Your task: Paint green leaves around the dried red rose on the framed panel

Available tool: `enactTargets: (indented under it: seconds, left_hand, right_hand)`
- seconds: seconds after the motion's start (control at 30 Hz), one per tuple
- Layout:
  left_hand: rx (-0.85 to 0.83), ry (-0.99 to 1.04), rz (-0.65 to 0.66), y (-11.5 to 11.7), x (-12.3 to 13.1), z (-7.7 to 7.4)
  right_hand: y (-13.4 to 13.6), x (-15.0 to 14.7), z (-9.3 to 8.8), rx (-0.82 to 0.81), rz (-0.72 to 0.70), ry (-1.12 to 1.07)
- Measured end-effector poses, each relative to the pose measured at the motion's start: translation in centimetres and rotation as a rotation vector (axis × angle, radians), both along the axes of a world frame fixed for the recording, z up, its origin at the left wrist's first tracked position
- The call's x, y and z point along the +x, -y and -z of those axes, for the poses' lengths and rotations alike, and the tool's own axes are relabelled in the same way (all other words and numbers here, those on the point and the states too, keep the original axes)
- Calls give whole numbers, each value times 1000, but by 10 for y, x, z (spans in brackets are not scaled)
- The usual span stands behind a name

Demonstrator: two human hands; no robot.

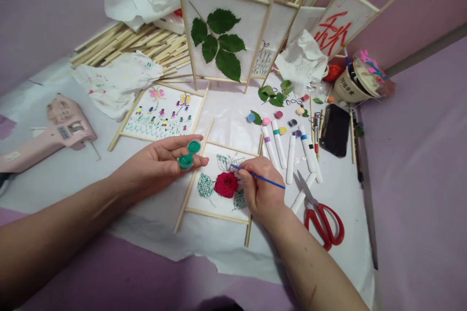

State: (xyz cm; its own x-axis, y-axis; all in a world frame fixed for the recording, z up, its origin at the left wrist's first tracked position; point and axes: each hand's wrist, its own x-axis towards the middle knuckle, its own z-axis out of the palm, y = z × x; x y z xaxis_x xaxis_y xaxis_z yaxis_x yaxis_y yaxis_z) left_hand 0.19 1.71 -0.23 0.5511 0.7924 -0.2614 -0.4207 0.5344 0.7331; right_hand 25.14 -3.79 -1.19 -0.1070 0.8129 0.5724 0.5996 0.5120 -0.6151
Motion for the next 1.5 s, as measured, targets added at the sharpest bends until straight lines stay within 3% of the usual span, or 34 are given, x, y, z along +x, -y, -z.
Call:
enactTargets:
  seconds: [1.5]
  left_hand:
    - [-11, 3, 10, -1, 0, -1]
  right_hand:
    - [3, -1, -2, -35, 8, -25]
